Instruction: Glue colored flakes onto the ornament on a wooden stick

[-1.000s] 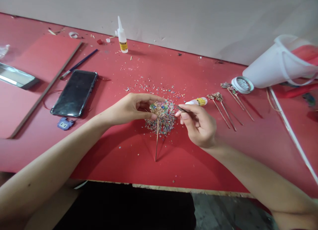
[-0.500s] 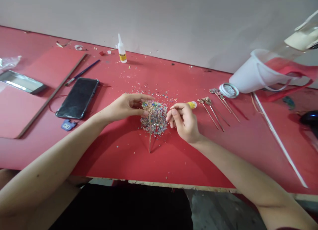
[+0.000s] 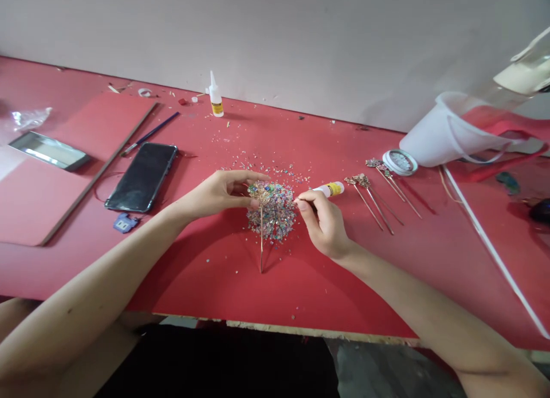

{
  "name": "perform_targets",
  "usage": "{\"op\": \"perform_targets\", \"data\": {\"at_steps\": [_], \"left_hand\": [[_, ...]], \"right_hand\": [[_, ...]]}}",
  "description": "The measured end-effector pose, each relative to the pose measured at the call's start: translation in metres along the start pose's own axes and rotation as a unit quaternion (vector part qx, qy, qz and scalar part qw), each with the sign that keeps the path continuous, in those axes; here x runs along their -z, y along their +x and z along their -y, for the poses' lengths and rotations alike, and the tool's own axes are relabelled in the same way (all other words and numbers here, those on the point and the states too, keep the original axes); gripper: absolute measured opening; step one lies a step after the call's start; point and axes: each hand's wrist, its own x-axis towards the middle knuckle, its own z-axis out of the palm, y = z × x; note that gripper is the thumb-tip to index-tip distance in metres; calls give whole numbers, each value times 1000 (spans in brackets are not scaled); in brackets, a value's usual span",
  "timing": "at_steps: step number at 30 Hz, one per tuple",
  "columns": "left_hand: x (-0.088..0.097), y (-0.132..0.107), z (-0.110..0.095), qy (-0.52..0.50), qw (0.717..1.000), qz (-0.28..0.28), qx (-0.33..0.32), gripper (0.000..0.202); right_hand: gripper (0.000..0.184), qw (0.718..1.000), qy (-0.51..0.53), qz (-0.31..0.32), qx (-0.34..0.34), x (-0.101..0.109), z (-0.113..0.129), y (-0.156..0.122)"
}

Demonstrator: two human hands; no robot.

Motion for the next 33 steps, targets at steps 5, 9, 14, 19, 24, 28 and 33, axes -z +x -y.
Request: {"op": "perform_targets", "data": {"at_steps": [5,9,14,19,24,28,33], "left_hand": [[1,0,-3,-4,1000,10,28,51],[0,-1,-2,-2,1000,19,22,52],[-4,-2,-1,-17,999,24,19,50],[-9,-3,-1,-38,998,38,23,52],[-9,-1,-2,-36,999,24,7,51],[-4,2,-2,-35,999,20,6,51],[-3,2,-4,-47,998,40,11,52]], "right_hand": [[4,999,6,24,32,1,-2,3],[6,999,30,23,25,2,-1,3],[6,999,28,23,12,1,2,-1],[12,999,28,10,12,-1,2,-1],[13,999,46,16,0,-1,0,0],[6,999,38,9,-19,0,-1,-1],[8,999,23,11,-31,0,-1,-1]]}}
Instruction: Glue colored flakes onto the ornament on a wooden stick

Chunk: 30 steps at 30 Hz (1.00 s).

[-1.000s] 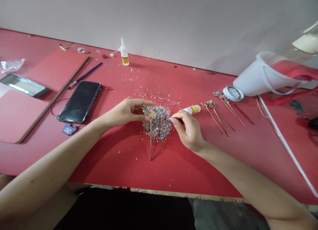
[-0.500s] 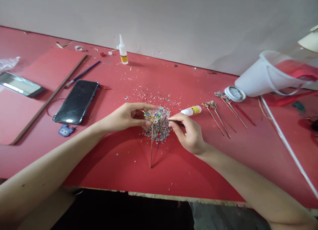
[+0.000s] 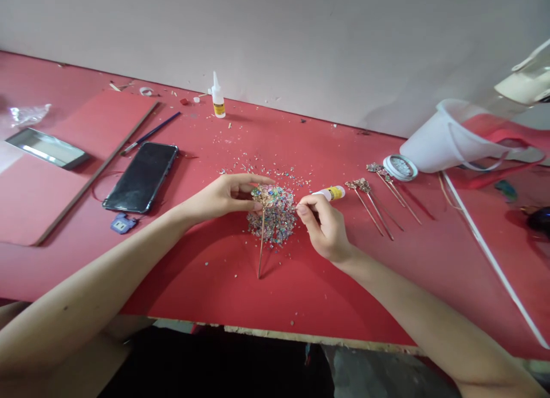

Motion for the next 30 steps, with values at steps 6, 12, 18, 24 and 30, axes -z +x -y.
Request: {"op": "perform_targets", "data": {"at_steps": [6,12,18,24,30], "left_hand": [[-2,-4,0,11,1000,-4,-6,55],[6,-5,5,3,999,-54,-1,56],[-4,-5,1,-49,990,-132,13,57],[-20,-5,2,-56,967,-248,-35,58],[-22,-3,8,-77,950,-297,-57,55]], "right_hand": [[17,1000,-12,7,-3,2,4,3],[13,999,14,-26,-12,2,3,4],[14,997,57,50,-32,6,3,2],[18,988,81,125,33,9,8,2],[9,988,34,137,69,6,11,0]]}}
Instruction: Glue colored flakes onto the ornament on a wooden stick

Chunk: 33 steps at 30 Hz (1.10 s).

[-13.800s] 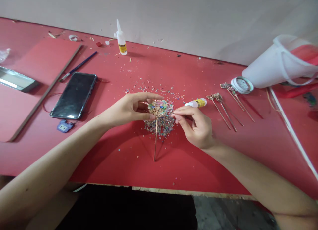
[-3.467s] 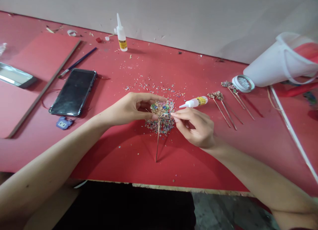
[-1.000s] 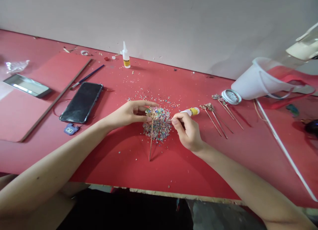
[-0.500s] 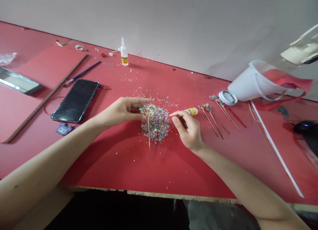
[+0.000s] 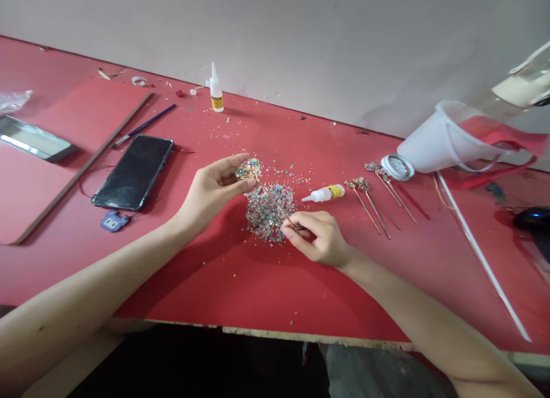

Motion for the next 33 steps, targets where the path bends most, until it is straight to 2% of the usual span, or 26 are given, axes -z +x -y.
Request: {"op": "perform_targets", "data": {"at_steps": [5,9,12,15,20,27,33], "left_hand": [[-1,0,1,-54,999,-3,2,52],[0,1,-4,-109,993,33,33,44],[3,2,-8,-138,982,91,90,34],[5,3,-9,-179,954,182,156,45],[3,-1,-8,-221,902,290,230,42],[-1,-7,-5,-227,860,354,289,38],[-1,-8,-5,-211,851,382,293,40]], "right_hand": [[15,991,23,-111,-70,0,-1,0],[18,977,121,-141,-103,1,-10,-2],[21,950,234,-178,-108,0,-18,-3],[21,916,335,-199,-100,-1,-23,0],[24,876,410,-235,-98,1,-24,7],[31,868,408,-247,-136,4,-22,12],[30,875,415,-206,-139,4,-20,12]]}}
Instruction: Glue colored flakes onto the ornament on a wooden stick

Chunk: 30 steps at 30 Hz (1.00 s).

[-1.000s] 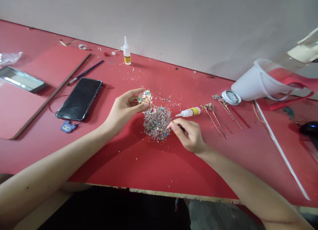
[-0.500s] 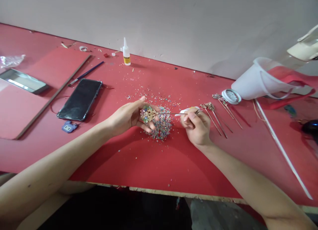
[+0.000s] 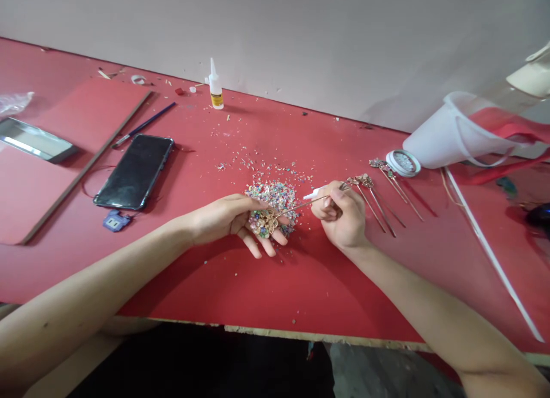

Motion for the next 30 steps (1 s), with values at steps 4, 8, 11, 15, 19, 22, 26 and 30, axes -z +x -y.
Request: {"op": "perform_targets", "data": {"at_steps": [4,8,11,15,19,22,26,30], "left_hand": [[-2,-1,0,24,1000,11,6,42],[-1,-2,0,32,999,6,-6,41],[-1,-2,0,35,999,-6,-15,41],[-2,-2,-2,32,999,-19,-31,39],[-2,-1,-2,24,997,-47,-59,36],[0,1,-1,15,993,-81,-85,36],[2,3,0,-1,987,-110,-118,33],[4,4,0,-25,983,-122,-137,28]], "right_hand": [[28,999,16,38,-9,0,0,0],[31,999,-4,48,-8,0,-2,-1],[27,999,-22,35,-20,1,-3,-1],[27,999,-19,4,-34,0,-2,1],[38,998,-36,-26,-48,-2,0,4],[34,996,-81,-36,-26,-3,-2,4],[30,992,-128,-13,-17,-5,-3,-3],[27,989,-145,1,-13,-8,0,-9]]}}
